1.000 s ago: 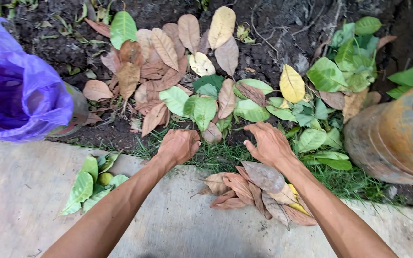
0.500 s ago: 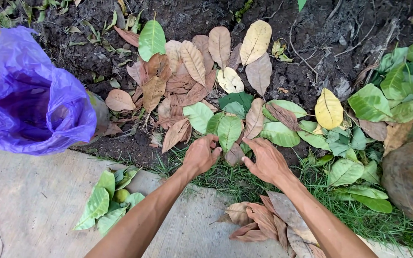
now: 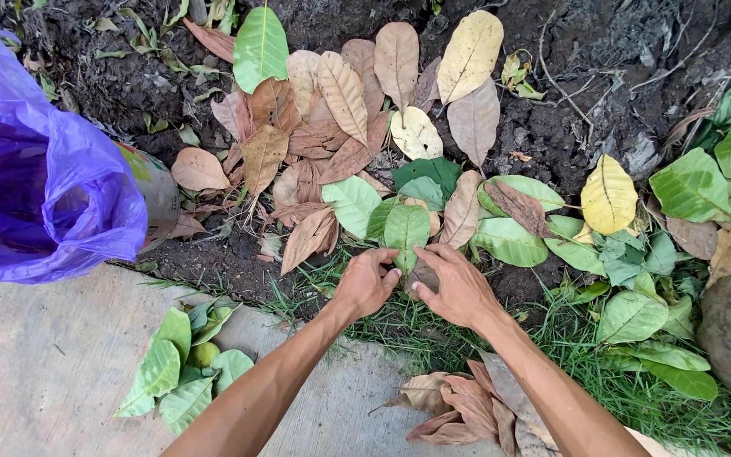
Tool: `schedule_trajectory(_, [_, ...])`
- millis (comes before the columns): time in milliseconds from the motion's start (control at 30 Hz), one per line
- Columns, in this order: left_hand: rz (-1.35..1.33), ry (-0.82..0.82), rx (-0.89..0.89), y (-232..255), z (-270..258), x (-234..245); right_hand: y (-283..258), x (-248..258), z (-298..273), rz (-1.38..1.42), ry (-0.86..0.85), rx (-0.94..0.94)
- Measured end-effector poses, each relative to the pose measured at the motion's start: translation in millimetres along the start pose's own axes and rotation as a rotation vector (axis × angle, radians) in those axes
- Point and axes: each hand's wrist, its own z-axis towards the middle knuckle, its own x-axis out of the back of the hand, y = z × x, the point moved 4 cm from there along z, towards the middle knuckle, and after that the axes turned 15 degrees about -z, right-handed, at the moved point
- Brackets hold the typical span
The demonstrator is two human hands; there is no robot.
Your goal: Pick and sort green and brown leaves from a garden bed.
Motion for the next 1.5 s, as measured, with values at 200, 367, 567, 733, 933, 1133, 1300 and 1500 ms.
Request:
schedule_trajectory(200, [-0.037, -0.025, -0.063, -6.8, 0.8, -1.4, -7.9, 4.4, -0.7, -0.038, 0.006, 0.043])
schedule_trajectory(367, [0.020, -0.017, -0.149, 7.4, -2.4, 0.2, -13.4, 17.5, -6.7, -0.039, 0.044, 0.063])
schedule_trajectory(567, [-0.169, 0.026, -0.173, 32.4, -12.2, 2.5, -21.7, 45.4, -22.4, -0.049, 0.143, 0.083])
schedule_trajectory(733, [-0.254, 0.104, -0.315, 62.9, -20.9, 5.7, -35.6, 81.8, -45.1, -0.055, 0.234, 0.095])
schedule_trajectory(933, [-0.309, 0.225, -0.221, 129.1, -54.3, 10.6, -50.8, 122.7, -80.2, -0.133, 0.368, 0.132])
schedule_trajectory(1133, [-0.438, 0.125, -0.194, 137.9, -58.2, -5.0, -60.2, 152.4, -116.4, -0.196, 0.393, 0.134])
schedule_trajectory(1300, [-0.428, 0.093, -0.284, 153.5, -73.0, -9.9, -63.5, 167.0, -137.5, -0.170, 0.441, 0.174])
schedule_trajectory(1500, [-0.388, 0.129, -0.305, 163.4, -90.0, 3.3, -56.3, 202.9, -130.6, -0.195, 0.480, 0.134])
